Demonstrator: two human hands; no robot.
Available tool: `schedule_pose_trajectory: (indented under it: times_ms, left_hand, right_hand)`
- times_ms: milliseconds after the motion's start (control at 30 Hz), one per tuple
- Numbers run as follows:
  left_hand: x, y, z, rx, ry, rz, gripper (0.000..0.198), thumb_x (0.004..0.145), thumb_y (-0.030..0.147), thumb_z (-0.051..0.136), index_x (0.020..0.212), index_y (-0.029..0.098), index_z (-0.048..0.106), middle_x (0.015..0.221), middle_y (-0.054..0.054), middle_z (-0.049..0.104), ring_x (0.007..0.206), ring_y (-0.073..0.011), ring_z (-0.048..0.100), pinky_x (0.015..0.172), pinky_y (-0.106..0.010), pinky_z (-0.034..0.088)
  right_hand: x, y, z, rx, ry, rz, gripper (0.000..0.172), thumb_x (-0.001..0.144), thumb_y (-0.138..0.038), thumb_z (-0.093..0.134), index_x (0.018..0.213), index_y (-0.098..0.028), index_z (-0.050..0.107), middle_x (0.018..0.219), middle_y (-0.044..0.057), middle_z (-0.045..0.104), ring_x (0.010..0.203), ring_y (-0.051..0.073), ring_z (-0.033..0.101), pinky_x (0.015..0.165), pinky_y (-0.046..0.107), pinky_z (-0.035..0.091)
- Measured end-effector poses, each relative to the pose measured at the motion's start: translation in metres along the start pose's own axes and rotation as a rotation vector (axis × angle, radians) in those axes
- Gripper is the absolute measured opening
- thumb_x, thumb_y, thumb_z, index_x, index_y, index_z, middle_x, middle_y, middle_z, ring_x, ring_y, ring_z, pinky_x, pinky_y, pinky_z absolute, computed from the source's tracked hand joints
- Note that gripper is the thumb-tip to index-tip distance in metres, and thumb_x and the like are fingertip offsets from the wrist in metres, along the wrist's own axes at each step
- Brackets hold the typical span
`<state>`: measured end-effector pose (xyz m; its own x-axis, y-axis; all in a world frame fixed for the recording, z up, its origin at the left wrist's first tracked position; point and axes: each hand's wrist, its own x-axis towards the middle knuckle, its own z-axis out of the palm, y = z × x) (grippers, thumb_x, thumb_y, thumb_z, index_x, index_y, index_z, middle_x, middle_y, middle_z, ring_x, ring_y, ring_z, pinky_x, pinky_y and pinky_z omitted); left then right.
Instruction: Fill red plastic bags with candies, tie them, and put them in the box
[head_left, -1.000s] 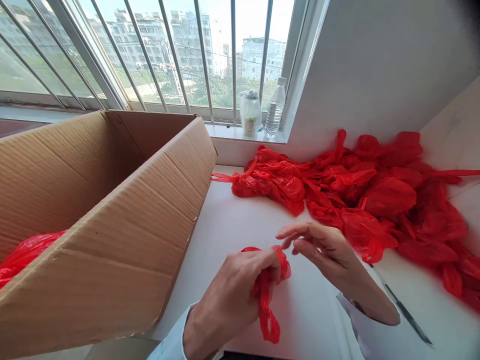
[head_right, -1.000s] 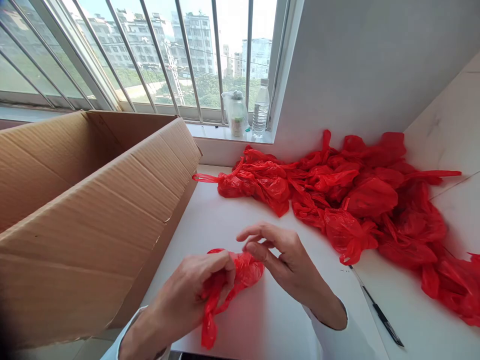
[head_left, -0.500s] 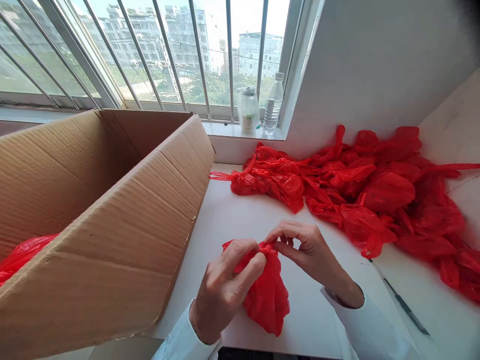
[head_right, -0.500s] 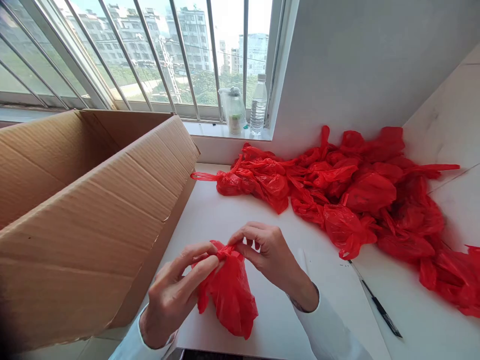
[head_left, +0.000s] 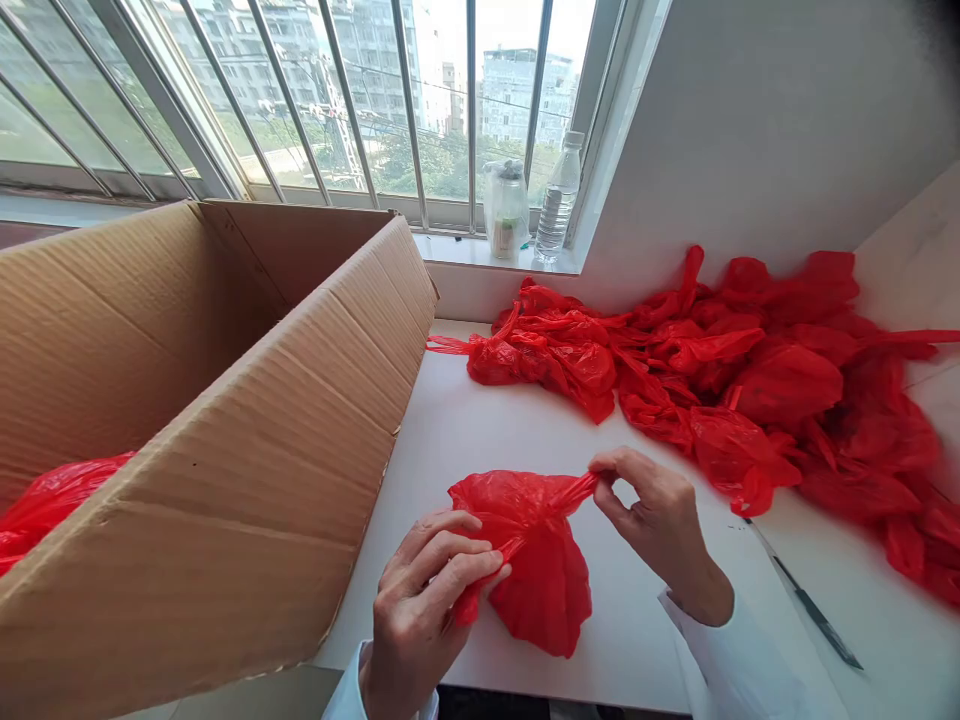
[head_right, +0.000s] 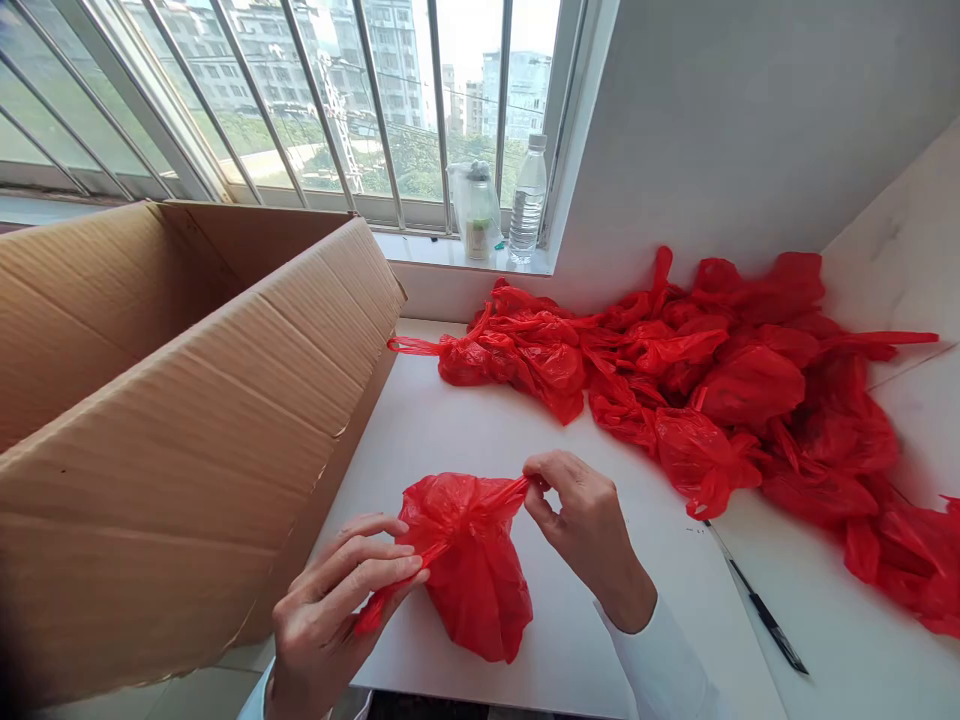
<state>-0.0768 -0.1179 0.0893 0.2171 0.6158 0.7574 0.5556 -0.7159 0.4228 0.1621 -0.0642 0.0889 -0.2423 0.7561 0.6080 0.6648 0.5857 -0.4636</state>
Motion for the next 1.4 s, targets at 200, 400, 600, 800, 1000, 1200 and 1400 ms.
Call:
schedule_pose_trajectory:
  times_ms: [200, 400, 600, 800, 1000, 1200, 1400]
  left_hand:
    - [-0.010, 0.003, 0.006, -0.153, -0.014, -0.165, 0.017, 0.082, 0.003, 0.061, 0.083, 0.020, 0.060, 0.076, 0.000, 0.063, 0.091, -0.0167, 0.066, 0.078, -0.028, 0.058]
    - [-0.009, 0.003, 0.010, -0.106, -0.071, -0.209, 0.012, 0.086, 0.008, 0.060, 0.082, 0.019, 0.057, 0.100, -0.006, 0.063, 0.096, -0.0153, 0.064, 0.074, -0.022, 0.053]
    - [-0.011, 0.000, 0.015, -0.263, -0.184, -0.250, 0.011, 0.092, 0.012, 0.052, 0.086, 0.020, 0.049, 0.104, -0.006, 0.068, 0.097, -0.0138, 0.065, 0.081, -0.023, 0.052]
    - [-0.015, -0.004, 0.019, -0.264, -0.178, -0.320, 0.010, 0.093, 0.014, 0.052, 0.086, 0.021, 0.049, 0.097, -0.002, 0.067, 0.088, -0.0105, 0.066, 0.075, -0.019, 0.050]
    - [-0.014, -0.002, 0.009, -0.129, -0.094, -0.356, 0.012, 0.092, 0.015, 0.053, 0.082, 0.021, 0.052, 0.098, -0.002, 0.063, 0.094, -0.0117, 0.062, 0.078, -0.020, 0.047]
    - [-0.025, -0.008, 0.007, -0.069, -0.068, -0.427, 0.017, 0.090, 0.020, 0.056, 0.074, 0.020, 0.053, 0.080, 0.001, 0.059, 0.073, -0.0105, 0.059, 0.065, -0.019, 0.045]
    - [-0.031, -0.001, 0.007, -0.228, -0.152, -0.538, 0.024, 0.091, 0.037, 0.055, 0.074, 0.020, 0.055, 0.065, 0.003, 0.057, 0.057, -0.0089, 0.052, 0.055, -0.019, 0.041]
  right_hand:
    - [0.003, -0.014, -0.006, 0.566, 0.031, 0.412, 0.006, 0.087, -0.022, 0.057, 0.087, -0.022, 0.063, 0.074, -0.001, 0.063, 0.063, 0.012, 0.060, 0.056, 0.023, 0.050]
    - [0.006, -0.022, -0.009, 0.858, -0.023, 0.493, 0.008, 0.088, -0.031, 0.061, 0.088, -0.023, 0.062, 0.073, -0.002, 0.059, 0.062, 0.009, 0.054, 0.056, 0.020, 0.047]
    - [0.002, -0.034, -0.017, 0.264, -0.031, 0.230, 0.012, 0.096, -0.021, 0.047, 0.100, -0.025, 0.057, 0.066, -0.004, 0.056, 0.056, 0.008, 0.051, 0.053, 0.019, 0.041]
    - [0.001, -0.050, -0.035, -0.188, 0.100, -0.210, 0.033, 0.086, 0.000, 0.054, 0.109, -0.022, 0.059, 0.083, -0.001, 0.069, 0.076, 0.011, 0.060, 0.071, 0.023, 0.045]
    - [-0.011, 0.015, -0.023, 0.265, -0.009, 0.340, 0.010, 0.092, -0.026, 0.053, 0.099, -0.024, 0.060, 0.069, -0.003, 0.059, 0.058, 0.010, 0.054, 0.053, 0.022, 0.043]
    - [-0.015, 0.049, -0.020, 0.422, -0.417, 0.541, 0.031, 0.091, -0.041, 0.049, 0.112, -0.021, 0.061, 0.086, 0.004, 0.065, 0.076, 0.017, 0.063, 0.069, 0.031, 0.054]
    - [-0.017, -0.019, -0.008, 0.036, -0.468, 0.109, 0.079, 0.078, -0.041, 0.067, 0.147, -0.033, 0.030, 0.146, 0.011, 0.042, 0.129, 0.031, 0.047, 0.098, 0.044, 0.048]
